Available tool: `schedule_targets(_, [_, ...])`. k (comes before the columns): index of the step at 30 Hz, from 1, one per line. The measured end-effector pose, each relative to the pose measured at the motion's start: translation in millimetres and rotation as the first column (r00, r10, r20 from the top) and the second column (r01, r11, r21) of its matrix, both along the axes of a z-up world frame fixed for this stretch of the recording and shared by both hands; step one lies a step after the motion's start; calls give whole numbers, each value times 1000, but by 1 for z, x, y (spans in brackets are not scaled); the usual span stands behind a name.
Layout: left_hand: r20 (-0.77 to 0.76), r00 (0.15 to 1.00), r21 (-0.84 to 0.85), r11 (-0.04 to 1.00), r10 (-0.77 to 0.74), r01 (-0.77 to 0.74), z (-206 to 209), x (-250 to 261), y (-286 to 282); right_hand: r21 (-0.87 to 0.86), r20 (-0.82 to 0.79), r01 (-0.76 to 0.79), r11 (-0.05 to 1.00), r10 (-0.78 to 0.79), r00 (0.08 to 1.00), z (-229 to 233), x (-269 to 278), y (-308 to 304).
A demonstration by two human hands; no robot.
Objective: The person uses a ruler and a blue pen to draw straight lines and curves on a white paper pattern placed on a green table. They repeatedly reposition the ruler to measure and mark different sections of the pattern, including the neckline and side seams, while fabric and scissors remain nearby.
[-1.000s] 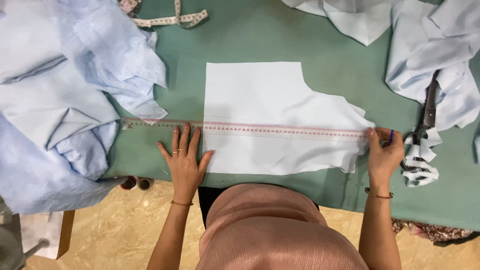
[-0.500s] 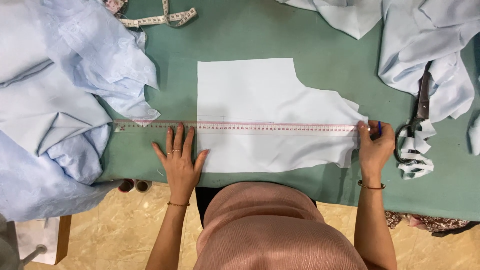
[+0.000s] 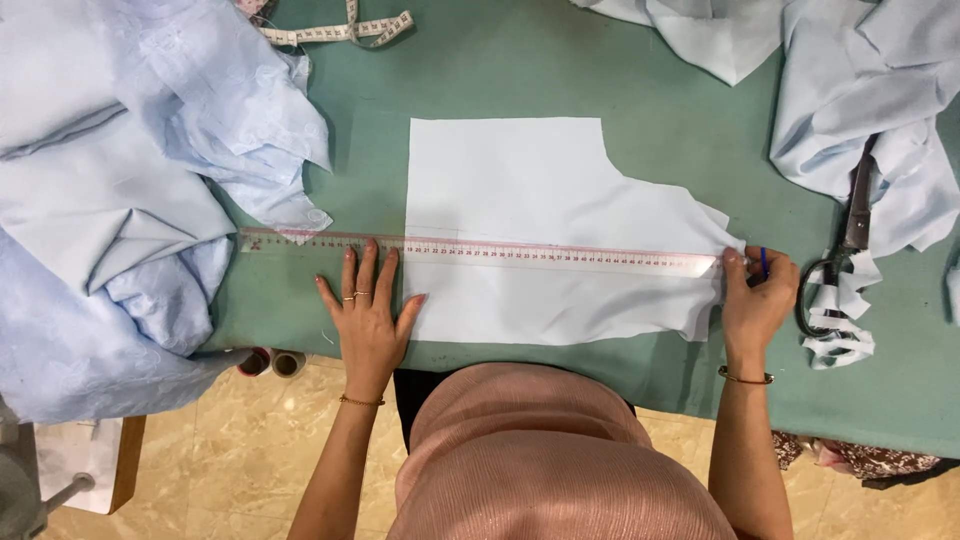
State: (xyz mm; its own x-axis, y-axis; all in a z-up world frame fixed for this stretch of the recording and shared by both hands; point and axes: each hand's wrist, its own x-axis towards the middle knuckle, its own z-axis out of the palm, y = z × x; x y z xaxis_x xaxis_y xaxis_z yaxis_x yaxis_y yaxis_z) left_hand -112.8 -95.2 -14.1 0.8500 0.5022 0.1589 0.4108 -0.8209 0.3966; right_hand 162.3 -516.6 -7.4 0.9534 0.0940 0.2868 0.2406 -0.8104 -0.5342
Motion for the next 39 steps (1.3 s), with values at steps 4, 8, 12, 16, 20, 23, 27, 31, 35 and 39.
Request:
schedule_targets(4, [8, 1000, 0, 1000, -8, 8, 0, 0, 0, -47, 18, 4, 999, -3, 1000, 0, 0, 0])
schedule_targets(8, [6, 1000, -11, 1000, 1, -1, 1, 2, 0, -17, -4, -6, 1000, 6, 1000, 14, -4, 10])
schedule_targets(12, [12, 1000, 5, 1000, 9, -9, -1, 1, 0, -3, 34, -70, 998, 70, 997, 30, -7, 25])
schedule_targets(16, [34, 999, 18, 1000, 25, -25, 2, 8, -3, 85, 87, -133, 987, 126, 988, 67, -18, 80])
schedule_targets(20, [45, 999, 36, 999, 1, -3, 4, 18, -19, 312, -13, -326, 893, 347, 938, 85, -35, 137])
schedule_targets(23, [54, 997, 48, 998, -48, 46, 5, 25, -35, 517, -216, -418, 747, 586, 781, 67, -44, 179])
schedule_targets(27, [-1, 997, 52, 996, -76, 76, 16, 35, -53, 564, -332, -535, 629, 766, 550, 79, -59, 247])
schedule_targets(31, [-45, 997, 22, 998, -61, 62, 29, 44, -62, 543, -353, -624, 562, 827, 437, 85, -63, 288])
schedule_targets(35, [-69, 995, -16, 998, -68, 67, 30, 50, -70, 486, -330, -707, 514, 857, 396, 81, -67, 305])
schedule_targets(39, [-128, 990, -37, 997, -65, 61, 31, 55, -75, 441, -343, -724, 531, 845, 411, 79, -69, 309])
